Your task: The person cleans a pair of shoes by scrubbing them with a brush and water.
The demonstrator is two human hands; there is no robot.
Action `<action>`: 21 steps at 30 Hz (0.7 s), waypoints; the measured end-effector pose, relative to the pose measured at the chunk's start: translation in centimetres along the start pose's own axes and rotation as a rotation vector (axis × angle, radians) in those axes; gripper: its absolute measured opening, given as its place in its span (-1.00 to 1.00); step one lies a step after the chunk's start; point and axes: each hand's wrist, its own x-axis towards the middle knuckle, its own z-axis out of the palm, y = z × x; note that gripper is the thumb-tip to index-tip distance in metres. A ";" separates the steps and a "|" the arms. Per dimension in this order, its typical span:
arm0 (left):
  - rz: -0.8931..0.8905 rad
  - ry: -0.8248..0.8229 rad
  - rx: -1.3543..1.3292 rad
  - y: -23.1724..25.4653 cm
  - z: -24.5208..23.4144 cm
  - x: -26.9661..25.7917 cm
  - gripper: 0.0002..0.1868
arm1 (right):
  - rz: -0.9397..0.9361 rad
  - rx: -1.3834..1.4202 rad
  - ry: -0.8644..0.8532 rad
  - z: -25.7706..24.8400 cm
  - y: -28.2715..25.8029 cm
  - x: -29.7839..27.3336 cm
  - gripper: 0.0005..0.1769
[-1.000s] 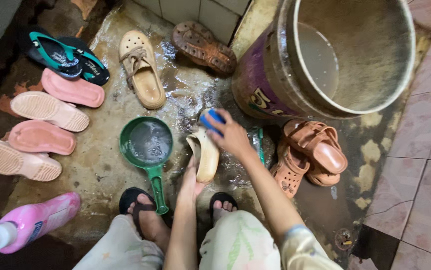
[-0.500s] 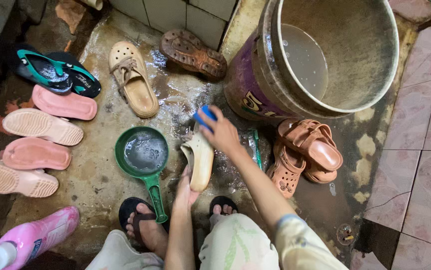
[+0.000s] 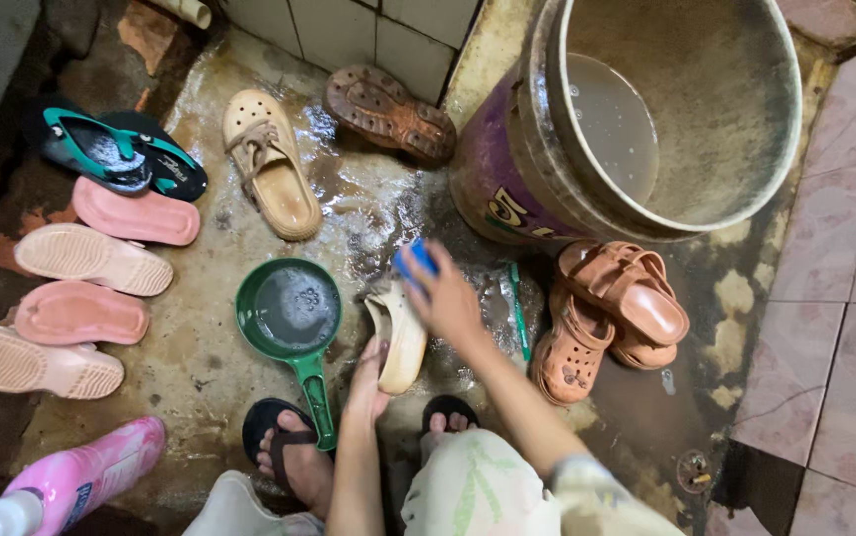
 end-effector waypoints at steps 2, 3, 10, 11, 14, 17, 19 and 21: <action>-0.047 0.049 -0.103 0.4 1.1 -0.4 -0.60 | 0.016 0.068 0.022 -0.6 0.8 4.6 -0.42; -0.050 0.057 -0.108 0.4 1.1 -1.0 -0.60 | 0.029 0.069 0.009 -0.5 0.7 5.7 -0.43; -0.006 0.031 -0.175 0.7 0.9 1.6 -0.63 | 0.014 0.010 0.077 -0.3 -1.5 -2.8 -0.41; 0.011 0.013 -0.208 0.6 1.0 1.6 -0.64 | -0.024 0.038 0.061 -0.3 -1.9 -5.8 -0.39; 0.014 0.036 -0.067 1.2 1.7 0.1 -0.65 | -0.112 0.050 0.104 -0.1 -2.6 -11.3 -0.40; -0.001 0.047 0.048 1.5 2.9 -1.1 -0.58 | -0.103 0.046 0.168 0.4 -1.2 -9.0 -0.41; -0.003 0.114 0.102 0.7 3.3 -1.4 -0.57 | 0.156 0.094 0.075 0.4 0.5 -5.2 -0.40; 0.014 0.170 0.161 0.8 3.6 -0.5 -0.56 | 0.255 0.135 0.038 0.2 2.4 0.4 -0.39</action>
